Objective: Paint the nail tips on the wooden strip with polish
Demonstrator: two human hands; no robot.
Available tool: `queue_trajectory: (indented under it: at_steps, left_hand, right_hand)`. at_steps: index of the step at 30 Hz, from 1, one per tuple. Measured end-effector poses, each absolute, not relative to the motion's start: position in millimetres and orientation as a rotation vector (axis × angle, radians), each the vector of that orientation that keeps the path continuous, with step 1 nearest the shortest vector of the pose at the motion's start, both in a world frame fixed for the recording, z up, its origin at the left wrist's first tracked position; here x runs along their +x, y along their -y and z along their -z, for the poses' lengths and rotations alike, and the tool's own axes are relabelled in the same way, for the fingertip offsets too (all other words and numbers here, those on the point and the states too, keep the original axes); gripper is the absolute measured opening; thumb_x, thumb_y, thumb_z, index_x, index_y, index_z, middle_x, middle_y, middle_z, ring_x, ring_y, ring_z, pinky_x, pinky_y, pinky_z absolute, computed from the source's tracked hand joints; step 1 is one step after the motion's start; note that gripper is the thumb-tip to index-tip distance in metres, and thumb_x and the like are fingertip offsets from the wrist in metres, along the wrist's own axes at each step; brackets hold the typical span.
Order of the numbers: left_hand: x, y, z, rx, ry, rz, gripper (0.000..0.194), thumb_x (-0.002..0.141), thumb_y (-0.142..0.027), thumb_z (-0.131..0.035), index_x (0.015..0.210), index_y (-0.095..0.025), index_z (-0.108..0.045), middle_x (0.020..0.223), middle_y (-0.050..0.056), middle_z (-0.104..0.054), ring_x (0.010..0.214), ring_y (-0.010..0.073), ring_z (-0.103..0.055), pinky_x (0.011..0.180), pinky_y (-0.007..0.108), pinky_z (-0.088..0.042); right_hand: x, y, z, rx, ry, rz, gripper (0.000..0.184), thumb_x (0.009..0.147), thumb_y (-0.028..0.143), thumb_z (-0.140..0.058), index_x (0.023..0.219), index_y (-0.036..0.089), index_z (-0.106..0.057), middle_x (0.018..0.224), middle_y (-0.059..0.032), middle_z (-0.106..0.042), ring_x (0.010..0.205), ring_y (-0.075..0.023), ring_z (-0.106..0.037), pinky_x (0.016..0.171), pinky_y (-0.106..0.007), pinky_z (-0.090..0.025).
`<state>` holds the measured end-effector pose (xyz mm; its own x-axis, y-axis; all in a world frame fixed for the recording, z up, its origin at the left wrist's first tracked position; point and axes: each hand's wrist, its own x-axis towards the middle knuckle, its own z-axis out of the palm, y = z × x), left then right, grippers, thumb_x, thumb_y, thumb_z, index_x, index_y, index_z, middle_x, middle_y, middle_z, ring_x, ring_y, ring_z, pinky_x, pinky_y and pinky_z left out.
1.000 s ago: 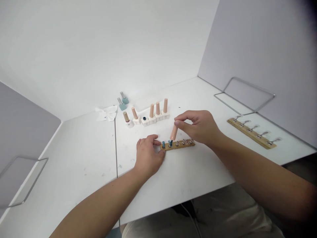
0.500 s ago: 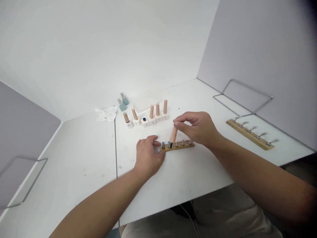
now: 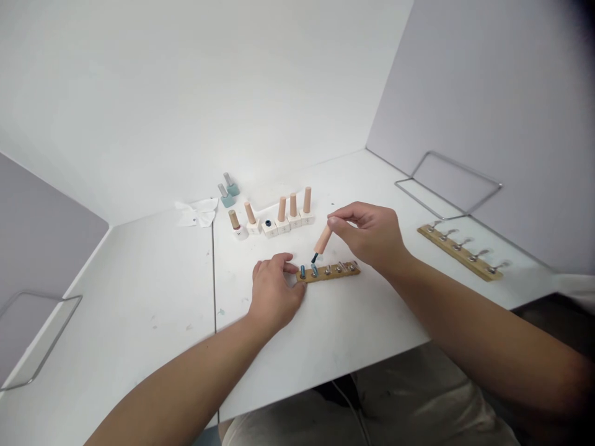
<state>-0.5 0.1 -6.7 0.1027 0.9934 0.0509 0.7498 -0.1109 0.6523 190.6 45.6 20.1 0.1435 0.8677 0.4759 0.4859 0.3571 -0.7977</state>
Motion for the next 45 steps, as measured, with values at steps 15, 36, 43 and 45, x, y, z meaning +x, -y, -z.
queue_trajectory:
  at_steps: [15, 36, 43, 45]
  left_hand:
    - [-0.3, -1.0, 7.8, 1.944, -1.698, -0.678, 0.046, 0.072, -0.021, -0.062, 0.116, -0.021, -0.052, 0.101, 0.004, -0.070, 0.107, 0.0251, -0.056, 0.100, 0.045, -0.037]
    - [0.2, -0.3, 6.3, 1.950, -1.697, -0.681, 0.045, 0.072, -0.021, -0.063, 0.116, -0.021, -0.053, 0.101, 0.004, -0.070, 0.109, 0.0262, -0.056, 0.098, 0.044, -0.038]
    - [0.8, -0.4, 4.6, 1.935, -1.706, -0.668, 0.045, 0.071, -0.020, -0.062, 0.115, -0.021, -0.053, 0.102, 0.004, -0.071, 0.109, 0.0265, -0.056, 0.099, 0.045, -0.038]
    - [0.7, -0.6, 5.2, 1.936, -1.701, -0.673, 0.045, 0.071, -0.020, -0.062, 0.115, -0.020, -0.053, 0.101, 0.004, -0.070, 0.108, 0.0260, -0.056, 0.099, 0.045, -0.038]
  right_hand:
    - [190.2, -49.0, -16.7, -1.291, 1.645, -0.521, 0.013, 0.076, 0.030, -0.062, 0.070, 0.021, -0.070, 0.074, -0.0016, -0.070, 0.067, -0.0155, -0.062, 0.058, -0.030, -0.048]
    - [190.6, -48.2, -16.9, -1.186, 1.621, -0.571, 0.010, 0.075, 0.027, -0.065, 0.070, 0.020, -0.069, 0.073, -0.0019, -0.071, 0.071, -0.0166, -0.065, 0.064, -0.032, -0.051]
    - [188.7, -50.3, -15.4, -1.296, 1.647, -0.492, 0.013, 0.076, 0.029, -0.062, 0.070, 0.020, -0.070, 0.074, -0.0018, -0.071, 0.064, -0.0151, -0.062, 0.055, -0.029, -0.047]
    - [187.8, -50.3, -16.0, -1.330, 1.602, -0.457, 0.012, 0.076, 0.029, -0.062, 0.070, 0.021, -0.069, 0.076, -0.0021, -0.071, 0.064, -0.0152, -0.061, 0.053, -0.029, -0.046]
